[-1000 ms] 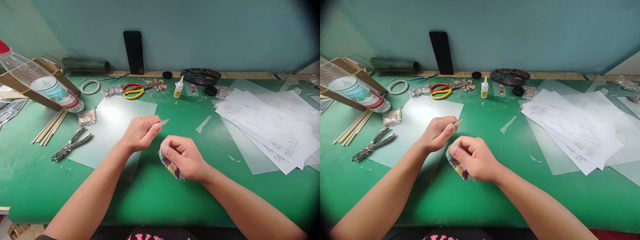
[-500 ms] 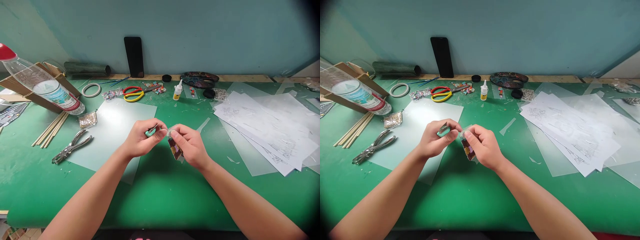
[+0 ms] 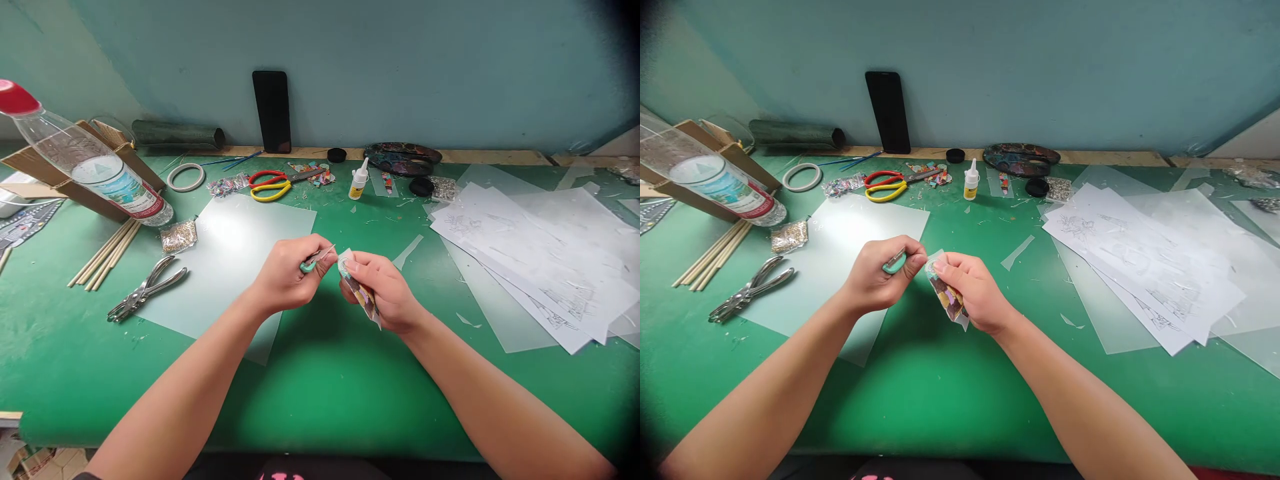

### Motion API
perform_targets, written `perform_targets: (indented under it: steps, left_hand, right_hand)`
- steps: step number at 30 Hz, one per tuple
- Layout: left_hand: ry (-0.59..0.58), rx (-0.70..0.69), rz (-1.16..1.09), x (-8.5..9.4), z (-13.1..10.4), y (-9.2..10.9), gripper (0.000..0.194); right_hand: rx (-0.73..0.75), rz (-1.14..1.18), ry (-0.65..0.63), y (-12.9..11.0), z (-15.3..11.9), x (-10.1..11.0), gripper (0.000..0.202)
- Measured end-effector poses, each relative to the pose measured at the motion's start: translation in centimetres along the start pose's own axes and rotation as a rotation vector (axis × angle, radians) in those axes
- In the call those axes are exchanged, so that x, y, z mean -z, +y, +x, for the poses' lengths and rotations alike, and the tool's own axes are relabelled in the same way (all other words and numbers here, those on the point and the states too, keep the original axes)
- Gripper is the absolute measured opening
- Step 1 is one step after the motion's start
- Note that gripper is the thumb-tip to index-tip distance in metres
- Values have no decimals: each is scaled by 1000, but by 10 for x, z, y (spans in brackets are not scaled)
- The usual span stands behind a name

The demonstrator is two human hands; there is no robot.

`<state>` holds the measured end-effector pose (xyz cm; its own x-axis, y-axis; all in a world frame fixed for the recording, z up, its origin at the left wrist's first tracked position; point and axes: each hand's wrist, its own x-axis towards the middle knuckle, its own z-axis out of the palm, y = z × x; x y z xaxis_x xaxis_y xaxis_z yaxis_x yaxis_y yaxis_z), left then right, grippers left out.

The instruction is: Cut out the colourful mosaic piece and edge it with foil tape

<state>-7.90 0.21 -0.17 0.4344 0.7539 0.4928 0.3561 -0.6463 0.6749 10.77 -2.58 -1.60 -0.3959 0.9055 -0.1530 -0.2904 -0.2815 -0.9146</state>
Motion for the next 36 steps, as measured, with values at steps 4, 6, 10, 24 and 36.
perform_targets:
  steps: [4, 6, 10, 24, 36]
  left_hand:
    - [31, -15, 95, -4, -1, -3, 16]
    - [43, -20, 161, -6, -1, -4, 13]
    - [58, -14, 301, -9, -5, -6, 9]
    - [112, 178, 372, 7, -1, -21, 21]
    - [-118, 214, 46, 10, 4, 3, 24]
  right_hand:
    - [-9, 20, -16, 4, 4, 5, 41]
    - [2, 16, -18, 6, 6, 7, 41]
    - [7, 22, -36, 8, 9, 9, 40]
    - [67, -58, 15, 1, 9, 16, 42]
    - [113, -219, 75, -8, 4, 9, 45]
